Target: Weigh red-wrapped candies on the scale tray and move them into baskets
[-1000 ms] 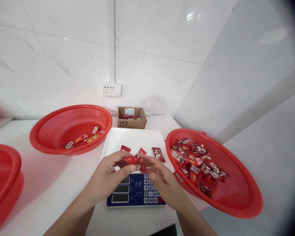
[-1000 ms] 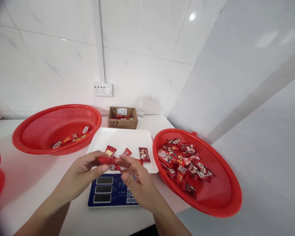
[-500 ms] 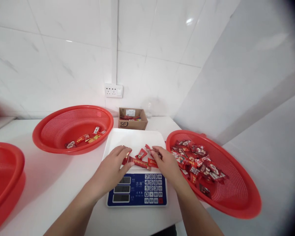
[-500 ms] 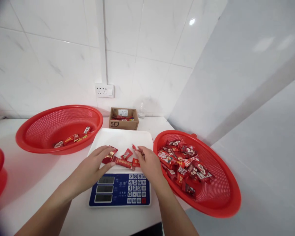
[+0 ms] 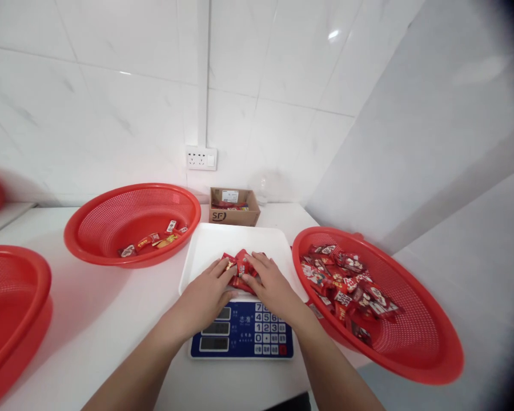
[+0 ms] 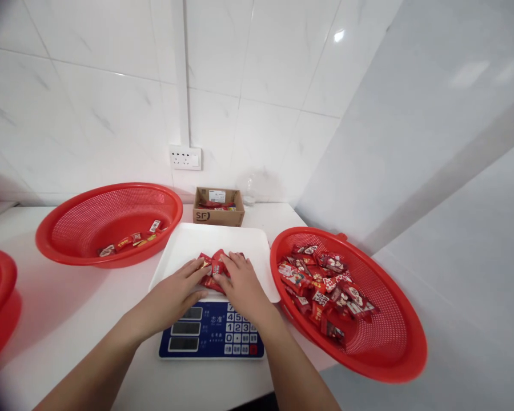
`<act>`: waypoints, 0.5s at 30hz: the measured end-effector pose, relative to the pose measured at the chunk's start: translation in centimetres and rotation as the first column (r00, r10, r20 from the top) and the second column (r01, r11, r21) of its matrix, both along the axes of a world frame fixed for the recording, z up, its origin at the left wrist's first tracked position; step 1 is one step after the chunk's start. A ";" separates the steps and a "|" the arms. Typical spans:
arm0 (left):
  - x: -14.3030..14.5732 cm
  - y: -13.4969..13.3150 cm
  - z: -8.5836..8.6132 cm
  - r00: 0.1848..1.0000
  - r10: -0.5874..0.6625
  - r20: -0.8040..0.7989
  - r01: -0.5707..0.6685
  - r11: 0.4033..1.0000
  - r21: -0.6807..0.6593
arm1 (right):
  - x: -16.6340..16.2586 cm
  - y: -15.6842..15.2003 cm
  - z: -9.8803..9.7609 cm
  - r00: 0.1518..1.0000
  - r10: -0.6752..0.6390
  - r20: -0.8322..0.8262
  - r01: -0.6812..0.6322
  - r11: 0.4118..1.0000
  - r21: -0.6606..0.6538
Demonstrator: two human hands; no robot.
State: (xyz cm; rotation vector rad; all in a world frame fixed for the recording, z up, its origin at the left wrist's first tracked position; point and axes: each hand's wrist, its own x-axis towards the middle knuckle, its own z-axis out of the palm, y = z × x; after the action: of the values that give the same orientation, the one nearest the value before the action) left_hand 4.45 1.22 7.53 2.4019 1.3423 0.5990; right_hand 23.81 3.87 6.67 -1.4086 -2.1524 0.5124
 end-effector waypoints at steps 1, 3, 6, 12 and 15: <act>0.1 0.0 -0.1 1.000 0.001 -0.011 -0.001 1.000 0.006 | -0.1 0.0 0.3 1.000 0.005 -0.016 -0.005 1.000 0.011; 0.1 0.0 0.0 0.999 0.010 -0.035 -0.009 1.000 0.007 | 0.2 -0.5 0.7 0.999 0.002 -0.052 0.000 0.999 0.040; -0.1 -0.4 0.9 0.998 0.040 -0.037 -0.041 0.999 -0.001 | 1.7 -2.3 0.7 0.986 -0.043 -0.164 0.071 0.983 0.169; -3.3 -0.7 2.4 0.972 0.233 -0.031 -0.232 0.973 0.015 | 7.1 -7.8 -4.5 0.935 -0.133 -0.328 0.269 0.869 0.416; -6.4 -0.3 2.0 0.904 0.400 -0.147 -0.396 0.916 0.059 | 9.0 -10.0 -8.1 0.943 -0.176 -0.284 0.266 0.911 0.317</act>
State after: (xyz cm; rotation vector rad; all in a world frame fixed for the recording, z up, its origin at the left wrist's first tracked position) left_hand -1.92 0.96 9.52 2.2427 1.9310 0.5379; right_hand 32.81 -6.10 -1.39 -1.2891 -1.7488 0.1908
